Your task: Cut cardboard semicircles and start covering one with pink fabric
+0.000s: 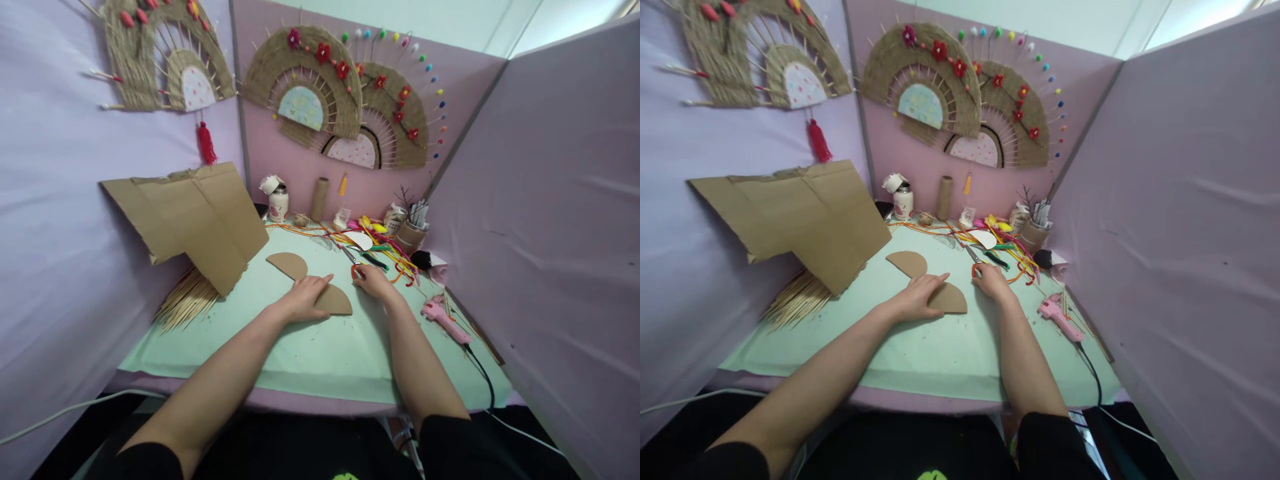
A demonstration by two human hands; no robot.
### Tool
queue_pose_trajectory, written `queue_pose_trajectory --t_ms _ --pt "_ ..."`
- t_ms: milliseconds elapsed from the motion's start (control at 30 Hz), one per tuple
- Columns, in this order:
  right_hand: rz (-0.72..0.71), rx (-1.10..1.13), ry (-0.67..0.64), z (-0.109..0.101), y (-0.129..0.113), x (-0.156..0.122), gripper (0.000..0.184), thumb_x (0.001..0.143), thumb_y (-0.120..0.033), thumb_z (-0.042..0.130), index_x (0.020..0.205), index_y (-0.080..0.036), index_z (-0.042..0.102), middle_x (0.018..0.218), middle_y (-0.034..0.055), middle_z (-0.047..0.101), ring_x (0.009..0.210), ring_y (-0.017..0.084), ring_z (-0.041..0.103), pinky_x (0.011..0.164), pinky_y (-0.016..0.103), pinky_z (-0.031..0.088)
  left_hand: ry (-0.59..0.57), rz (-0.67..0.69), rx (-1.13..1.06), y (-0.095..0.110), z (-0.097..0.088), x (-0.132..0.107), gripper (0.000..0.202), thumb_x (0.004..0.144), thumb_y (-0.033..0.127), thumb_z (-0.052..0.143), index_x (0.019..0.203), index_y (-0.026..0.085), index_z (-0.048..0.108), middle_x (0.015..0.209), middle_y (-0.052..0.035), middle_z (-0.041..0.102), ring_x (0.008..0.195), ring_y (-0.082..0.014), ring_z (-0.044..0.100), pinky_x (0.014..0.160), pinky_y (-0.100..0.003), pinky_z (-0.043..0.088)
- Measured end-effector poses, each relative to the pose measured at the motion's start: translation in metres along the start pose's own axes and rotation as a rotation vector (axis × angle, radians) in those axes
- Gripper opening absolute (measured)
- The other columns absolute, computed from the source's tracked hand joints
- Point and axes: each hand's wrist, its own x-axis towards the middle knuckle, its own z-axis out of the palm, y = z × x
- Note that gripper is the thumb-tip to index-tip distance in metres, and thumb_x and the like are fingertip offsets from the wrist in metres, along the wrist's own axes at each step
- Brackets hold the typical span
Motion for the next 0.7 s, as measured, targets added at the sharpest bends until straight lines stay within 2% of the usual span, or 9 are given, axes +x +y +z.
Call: queue_pose_trajectory --t_ms 200,333,433,500,567,700 --pt "0.031 -0.038 0.044 0.008 0.001 0.009 0.022 0.085 -0.019 0.060 0.105 -0.013 0.068 0.115 0.0141 0.067 0.113 0.025 0.057 0.096 0.031 0.036 -0.055 -0.027 -0.002 0.002 0.000 -0.001 0.093 0.074 0.051 0.068 0.151 0.021 0.026 0.142 -0.0134 0.048 0.132 -0.0336 0.040 0.108 -0.047 0.031" --pt "0.027 -0.033 0.126 0.009 -0.006 0.004 0.026 0.086 -0.025 0.059 0.109 -0.013 0.066 0.119 0.0166 0.065 0.116 0.028 0.056 0.098 0.035 0.036 -0.062 -0.025 0.016 0.004 -0.001 -0.004 0.092 0.075 0.053 0.068 0.150 0.020 0.027 0.141 -0.0144 0.049 0.132 -0.0336 0.041 0.108 -0.048 0.031" --pt "-0.012 0.040 0.202 0.004 -0.023 0.001 0.032 0.088 -0.029 0.056 0.114 -0.013 0.064 0.123 0.0165 0.064 0.118 0.028 0.055 0.101 0.037 0.037 -0.061 -0.021 0.026 0.004 0.000 -0.005 0.093 0.074 0.055 0.069 0.150 0.021 0.028 0.142 -0.0144 0.048 0.132 -0.0334 0.040 0.109 -0.048 0.030" --pt "-0.093 0.174 0.242 -0.009 -0.045 -0.001 0.032 0.088 -0.029 0.057 0.115 -0.014 0.064 0.122 0.0151 0.065 0.116 0.027 0.057 0.101 0.037 0.040 -0.059 -0.016 0.022 0.003 0.001 -0.006 0.092 0.074 0.057 0.068 0.149 0.021 0.029 0.141 -0.0147 0.048 0.132 -0.0338 0.040 0.109 -0.048 0.030" --pt "-0.232 0.333 0.262 -0.031 -0.076 -0.005 0.029 0.087 -0.030 0.058 0.112 -0.017 0.066 0.119 0.0122 0.067 0.114 0.027 0.060 0.100 0.038 0.042 -0.060 -0.015 0.008 0.001 0.001 -0.006 0.092 0.074 0.059 0.067 0.150 0.022 0.029 0.141 -0.0146 0.048 0.133 -0.0344 0.039 0.108 -0.048 0.031" --pt "-0.612 0.505 0.275 -0.105 -0.161 -0.028 0.027 0.089 -0.037 0.059 0.108 -0.020 0.067 0.109 0.0064 0.071 0.104 0.023 0.065 0.094 0.035 0.049 -0.058 -0.019 -0.009 0.001 0.001 -0.007 0.095 0.074 0.067 0.062 0.150 0.021 0.028 0.138 -0.0157 0.050 0.129 -0.0355 0.042 0.107 -0.049 0.031"
